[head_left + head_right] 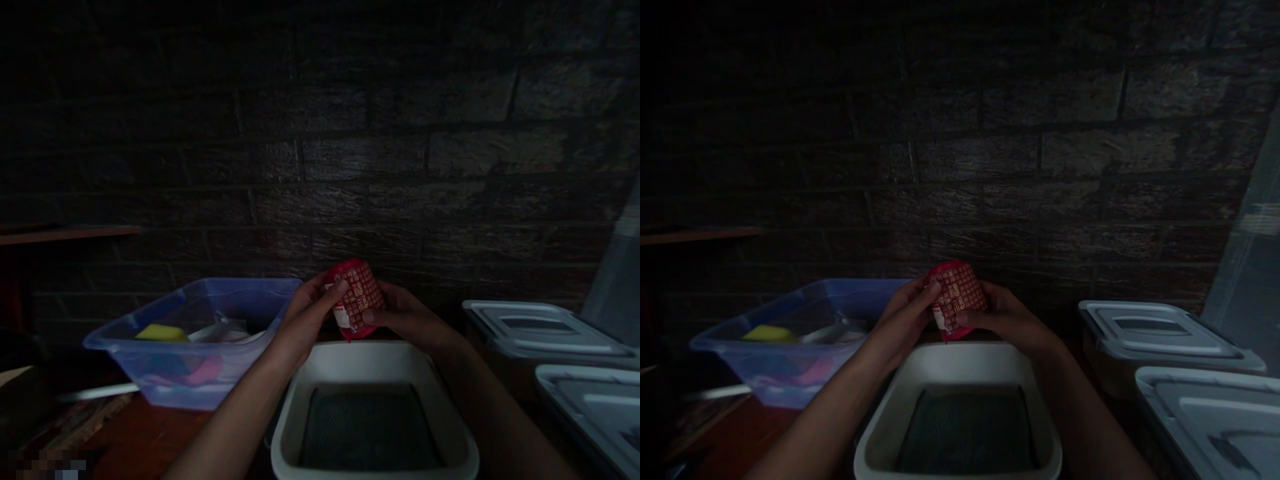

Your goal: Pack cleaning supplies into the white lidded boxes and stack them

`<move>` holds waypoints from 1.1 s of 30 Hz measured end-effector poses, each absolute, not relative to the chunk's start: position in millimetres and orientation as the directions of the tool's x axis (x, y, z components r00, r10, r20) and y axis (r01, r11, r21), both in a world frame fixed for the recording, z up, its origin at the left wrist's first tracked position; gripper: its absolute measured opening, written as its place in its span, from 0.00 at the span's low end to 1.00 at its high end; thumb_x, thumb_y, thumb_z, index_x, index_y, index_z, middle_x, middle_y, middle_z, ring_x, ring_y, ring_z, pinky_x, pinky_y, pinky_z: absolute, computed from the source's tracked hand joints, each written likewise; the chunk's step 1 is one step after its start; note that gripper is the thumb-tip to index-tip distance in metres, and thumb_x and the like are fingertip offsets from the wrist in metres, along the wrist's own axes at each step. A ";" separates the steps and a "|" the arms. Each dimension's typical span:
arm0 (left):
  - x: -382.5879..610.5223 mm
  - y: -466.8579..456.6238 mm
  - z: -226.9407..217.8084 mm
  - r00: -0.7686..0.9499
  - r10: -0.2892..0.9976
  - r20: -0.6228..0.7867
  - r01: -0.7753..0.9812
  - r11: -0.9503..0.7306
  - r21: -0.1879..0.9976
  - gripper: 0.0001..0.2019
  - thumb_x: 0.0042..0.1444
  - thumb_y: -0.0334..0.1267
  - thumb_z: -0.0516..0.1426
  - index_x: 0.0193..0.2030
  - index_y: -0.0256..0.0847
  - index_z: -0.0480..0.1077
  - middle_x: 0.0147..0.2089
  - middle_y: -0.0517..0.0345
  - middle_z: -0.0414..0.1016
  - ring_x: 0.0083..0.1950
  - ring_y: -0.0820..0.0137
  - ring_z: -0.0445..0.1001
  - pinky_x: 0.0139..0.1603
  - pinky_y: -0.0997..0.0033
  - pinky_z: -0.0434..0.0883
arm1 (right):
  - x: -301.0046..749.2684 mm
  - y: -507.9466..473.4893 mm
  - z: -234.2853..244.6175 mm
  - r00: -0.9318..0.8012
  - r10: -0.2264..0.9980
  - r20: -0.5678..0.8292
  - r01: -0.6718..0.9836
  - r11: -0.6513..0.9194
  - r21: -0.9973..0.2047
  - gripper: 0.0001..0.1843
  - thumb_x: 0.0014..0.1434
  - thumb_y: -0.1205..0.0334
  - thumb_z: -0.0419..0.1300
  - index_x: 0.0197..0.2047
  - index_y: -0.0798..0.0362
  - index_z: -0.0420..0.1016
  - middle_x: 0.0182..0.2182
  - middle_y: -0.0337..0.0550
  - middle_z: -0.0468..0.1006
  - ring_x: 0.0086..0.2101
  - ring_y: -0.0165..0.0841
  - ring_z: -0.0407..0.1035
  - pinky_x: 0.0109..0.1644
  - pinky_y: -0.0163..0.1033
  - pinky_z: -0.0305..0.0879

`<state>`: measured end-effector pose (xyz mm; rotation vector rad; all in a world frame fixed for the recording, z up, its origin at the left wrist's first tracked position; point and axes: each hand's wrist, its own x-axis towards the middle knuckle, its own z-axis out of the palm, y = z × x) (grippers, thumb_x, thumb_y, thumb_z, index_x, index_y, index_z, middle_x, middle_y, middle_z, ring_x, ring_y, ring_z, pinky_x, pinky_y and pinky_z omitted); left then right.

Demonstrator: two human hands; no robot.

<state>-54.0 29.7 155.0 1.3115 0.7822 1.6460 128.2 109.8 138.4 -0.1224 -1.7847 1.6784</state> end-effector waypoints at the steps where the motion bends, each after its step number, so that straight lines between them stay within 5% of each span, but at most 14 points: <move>1: -54.1 29.7 154.9 -0.070 0.904 0.422 -0.245 -0.426 0.871 0.22 0.62 0.44 0.66 0.60 0.38 0.76 0.51 0.46 0.84 0.49 0.61 0.82 0.53 0.65 0.75 | 127.9 110.1 138.1 -0.769 0.499 0.399 -0.373 0.157 -0.914 0.26 0.58 0.63 0.72 0.60 0.51 0.76 0.54 0.48 0.82 0.49 0.39 0.78 0.59 0.47 0.71; 6: -55.7 31.8 152.4 -0.102 0.894 0.436 -0.246 -0.447 0.860 0.23 0.62 0.44 0.66 0.61 0.38 0.76 0.51 0.46 0.84 0.48 0.61 0.82 0.50 0.66 0.77 | 127.6 110.5 137.5 -0.783 0.481 0.395 -0.418 0.064 -0.906 0.24 0.63 0.61 0.69 0.62 0.52 0.76 0.53 0.50 0.82 0.49 0.41 0.78 0.61 0.53 0.70; 33: -54.1 32.2 153.7 -0.177 0.891 0.417 -0.273 -0.452 0.850 0.18 0.59 0.43 0.68 0.54 0.40 0.77 0.56 0.49 0.81 0.58 0.62 0.78 0.61 0.63 0.70 | 126.6 119.7 133.5 -0.646 0.579 0.498 -0.479 0.200 -0.855 0.25 0.59 0.64 0.71 0.60 0.49 0.77 0.52 0.48 0.83 0.49 0.40 0.78 0.62 0.54 0.69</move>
